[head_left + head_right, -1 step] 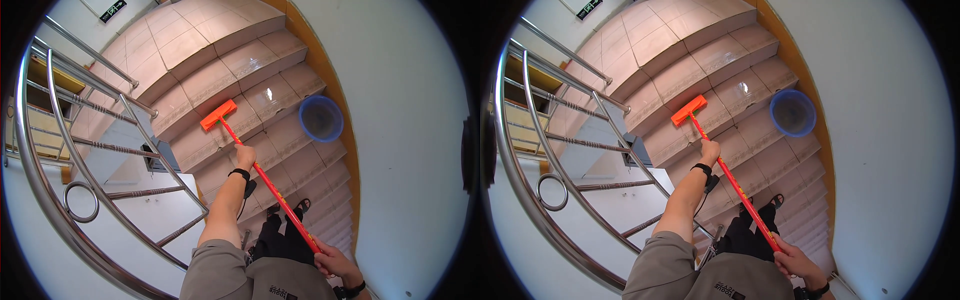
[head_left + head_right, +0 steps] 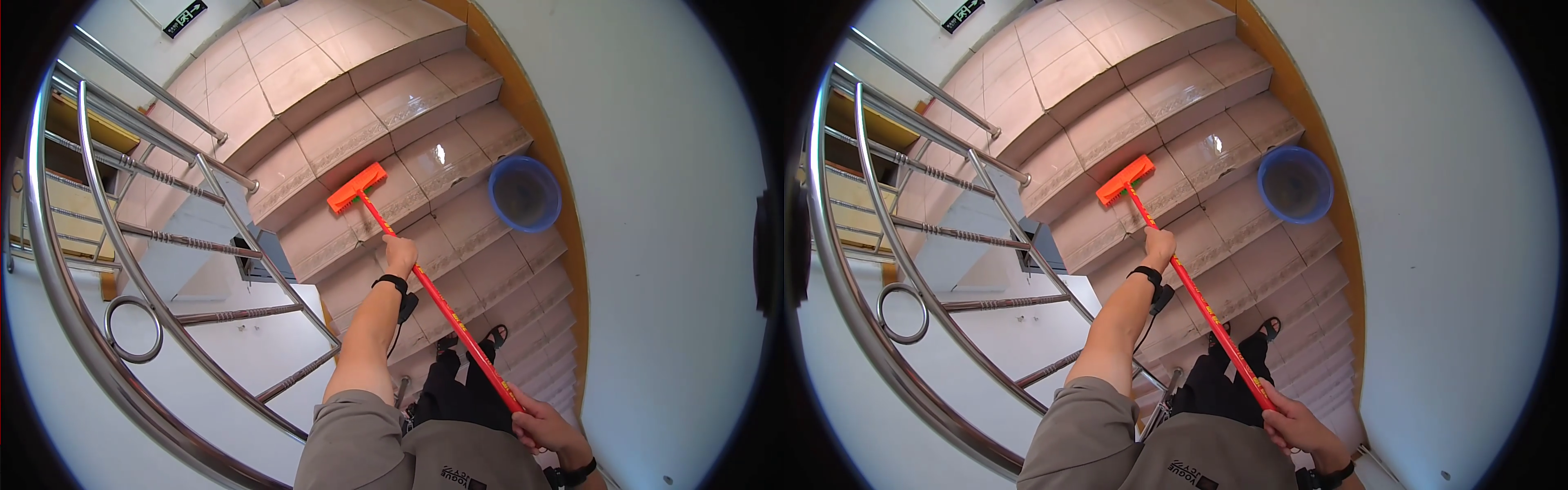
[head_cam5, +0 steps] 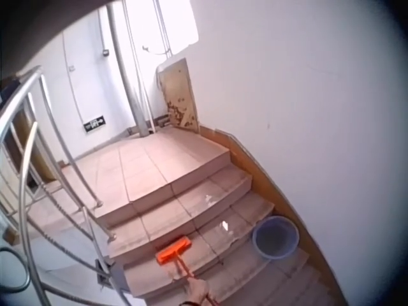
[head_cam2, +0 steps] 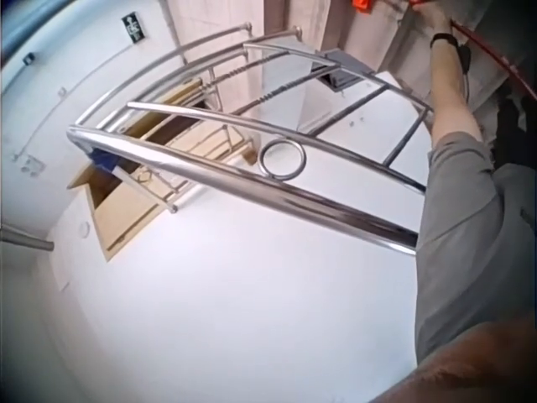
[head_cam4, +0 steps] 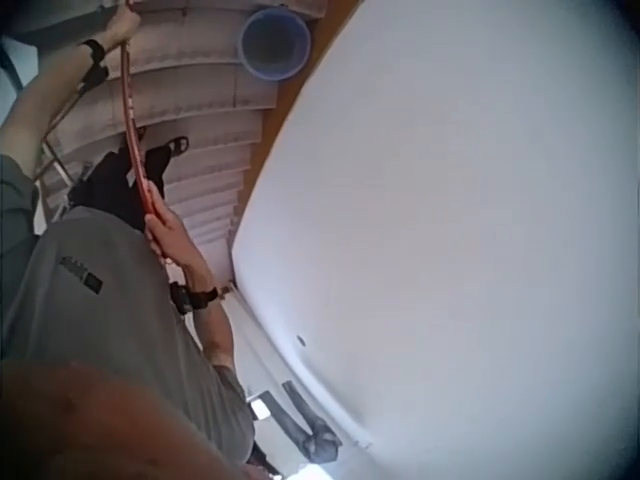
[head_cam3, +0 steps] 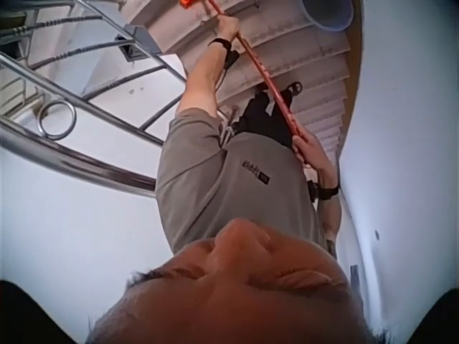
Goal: The person cleans the stairs by dipping a brush into a bucket of water and scrubbing the steps. After scrubbing several steps, the person picks up the bucket and moves it to a lower step to continue.
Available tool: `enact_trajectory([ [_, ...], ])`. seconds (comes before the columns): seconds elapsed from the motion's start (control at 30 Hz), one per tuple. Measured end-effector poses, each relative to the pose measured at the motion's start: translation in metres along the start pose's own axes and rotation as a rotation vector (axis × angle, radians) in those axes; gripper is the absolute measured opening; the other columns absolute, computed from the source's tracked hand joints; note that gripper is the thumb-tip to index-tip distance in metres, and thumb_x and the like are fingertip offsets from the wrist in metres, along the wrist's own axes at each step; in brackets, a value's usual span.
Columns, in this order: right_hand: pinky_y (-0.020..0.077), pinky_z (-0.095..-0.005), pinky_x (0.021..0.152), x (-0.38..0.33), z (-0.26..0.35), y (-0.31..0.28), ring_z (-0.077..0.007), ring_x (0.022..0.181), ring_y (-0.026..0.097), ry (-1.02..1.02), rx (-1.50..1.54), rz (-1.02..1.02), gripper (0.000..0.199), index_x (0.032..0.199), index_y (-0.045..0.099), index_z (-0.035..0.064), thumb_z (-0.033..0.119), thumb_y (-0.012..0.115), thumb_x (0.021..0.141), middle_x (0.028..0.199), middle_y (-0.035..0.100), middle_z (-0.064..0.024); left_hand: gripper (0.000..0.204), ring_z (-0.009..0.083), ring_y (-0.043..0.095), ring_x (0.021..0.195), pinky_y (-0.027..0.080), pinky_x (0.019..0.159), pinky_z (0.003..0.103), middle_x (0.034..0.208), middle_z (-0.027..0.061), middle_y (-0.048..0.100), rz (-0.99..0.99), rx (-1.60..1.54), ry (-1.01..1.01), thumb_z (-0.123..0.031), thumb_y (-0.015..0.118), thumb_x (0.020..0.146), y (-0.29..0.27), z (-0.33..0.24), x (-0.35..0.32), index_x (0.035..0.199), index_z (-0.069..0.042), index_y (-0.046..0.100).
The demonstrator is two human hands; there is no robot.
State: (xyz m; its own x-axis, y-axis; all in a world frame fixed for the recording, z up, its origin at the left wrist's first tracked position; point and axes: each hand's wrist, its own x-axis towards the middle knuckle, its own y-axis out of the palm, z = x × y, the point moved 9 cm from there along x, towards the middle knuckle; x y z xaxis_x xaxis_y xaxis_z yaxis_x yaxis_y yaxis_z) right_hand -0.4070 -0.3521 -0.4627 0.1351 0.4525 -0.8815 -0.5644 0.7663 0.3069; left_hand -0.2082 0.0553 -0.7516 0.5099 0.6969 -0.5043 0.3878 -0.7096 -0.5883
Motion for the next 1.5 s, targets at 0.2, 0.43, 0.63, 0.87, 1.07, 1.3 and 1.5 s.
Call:
enact_trajectory([
  [0.2, 0.0381, -0.0238, 0.041, -0.032, -0.055, -0.03, -0.0088, 0.049, 0.043, 0.059, 0.068, -0.015, 0.075, 0.164, 0.011, 0.0232, 0.005, 0.046, 0.101, 0.073, 0.049, -0.0021, 0.055, 0.0509, 0.063, 0.107, 0.049, 0.094, 0.053, 0.111, 0.0367, 0.064, 0.024, -0.066, 0.059, -0.02, 0.051, 0.095, 0.035, 0.019, -0.068, 0.135, 0.012, 0.031],
  [0.43, 0.0307, -0.0241, 0.039, -0.066, -0.114, -0.04, -0.0062, 0.044, 0.036, -0.179, -0.102, -0.085, 0.063, 0.161, 0.029, 0.0207, 0.018, 0.054, 0.104, 0.079, 0.06, 0.0053, 0.06, 0.0505, 0.065, 0.102, 0.05, 0.089, 0.054, 0.107, 0.0358, 0.065, 0.012, -0.061, -0.025, -0.019, 0.05, 0.098, 0.04, 0.073, -0.139, 0.144, 0.008, 0.025],
  [0.63, 0.0283, -0.0193, 0.046, -0.08, -0.094, -0.028, -0.0026, 0.055, 0.038, 0.104, -0.12, -0.063, 0.062, 0.161, 0.03, 0.019, 0.015, 0.052, 0.103, 0.127, 0.059, 0.0046, 0.062, 0.0506, 0.063, 0.107, 0.05, 0.092, 0.052, 0.112, 0.0368, 0.064, 0.014, -0.09, -0.021, -0.019, 0.05, 0.098, 0.031, 0.077, -0.135, 0.146, 0.009, 0.023],
  [0.87, 0.038, -0.0248, 0.044, -0.035, -0.072, -0.017, -0.0102, 0.049, 0.042, 0.155, -0.015, -0.022, 0.075, 0.164, 0.014, 0.0242, 0.007, 0.051, 0.101, 0.072, 0.047, -0.0011, 0.051, 0.05, 0.064, 0.107, 0.05, 0.091, 0.053, 0.111, 0.0378, 0.064, -0.02, -0.094, 0.006, -0.016, 0.047, 0.098, 0.001, 0.044, -0.088, 0.138, 0.011, 0.031],
  [1.07, 0.0404, -0.0238, 0.044, -0.002, -0.029, 0.008, -0.0091, 0.051, 0.045, 0.06, -0.044, 0.029, 0.075, 0.164, 0.012, 0.0253, 0.007, 0.048, 0.102, 0.074, 0.049, -0.0012, 0.054, 0.0495, 0.064, 0.107, 0.05, 0.092, 0.052, 0.111, 0.0384, 0.064, -0.079, -0.005, 0.003, -0.017, 0.049, 0.097, -0.018, 0.043, -0.021, 0.138, 0.012, 0.031],
  [1.3, 0.0426, -0.0234, 0.044, 0.022, -0.016, 0.023, -0.0075, 0.05, 0.046, 0.001, -0.093, 0.055, 0.075, 0.164, 0.007, 0.0244, 0.01, 0.047, 0.103, 0.074, 0.049, -0.0003, 0.055, 0.0493, 0.063, 0.11, 0.049, 0.095, 0.051, 0.117, 0.0379, 0.062, -0.058, -0.022, 0.008, -0.017, 0.049, 0.097, -0.032, 0.041, 0.013, 0.139, 0.012, 0.032],
  [1.5, 0.0421, -0.0238, 0.044, -0.021, -0.067, -0.012, -0.008, 0.049, 0.045, 0.061, -0.048, 0.026, 0.074, 0.164, 0.01, 0.022, 0.009, 0.048, 0.102, 0.071, 0.048, -0.001, 0.043, 0.0499, 0.065, 0.101, 0.051, 0.088, 0.054, 0.109, 0.0355, 0.064, -0.089, -0.056, 0.046, -0.017, 0.05, 0.096, 0.003, 0.063, -0.063, 0.128, 0.008, 0.038],
])
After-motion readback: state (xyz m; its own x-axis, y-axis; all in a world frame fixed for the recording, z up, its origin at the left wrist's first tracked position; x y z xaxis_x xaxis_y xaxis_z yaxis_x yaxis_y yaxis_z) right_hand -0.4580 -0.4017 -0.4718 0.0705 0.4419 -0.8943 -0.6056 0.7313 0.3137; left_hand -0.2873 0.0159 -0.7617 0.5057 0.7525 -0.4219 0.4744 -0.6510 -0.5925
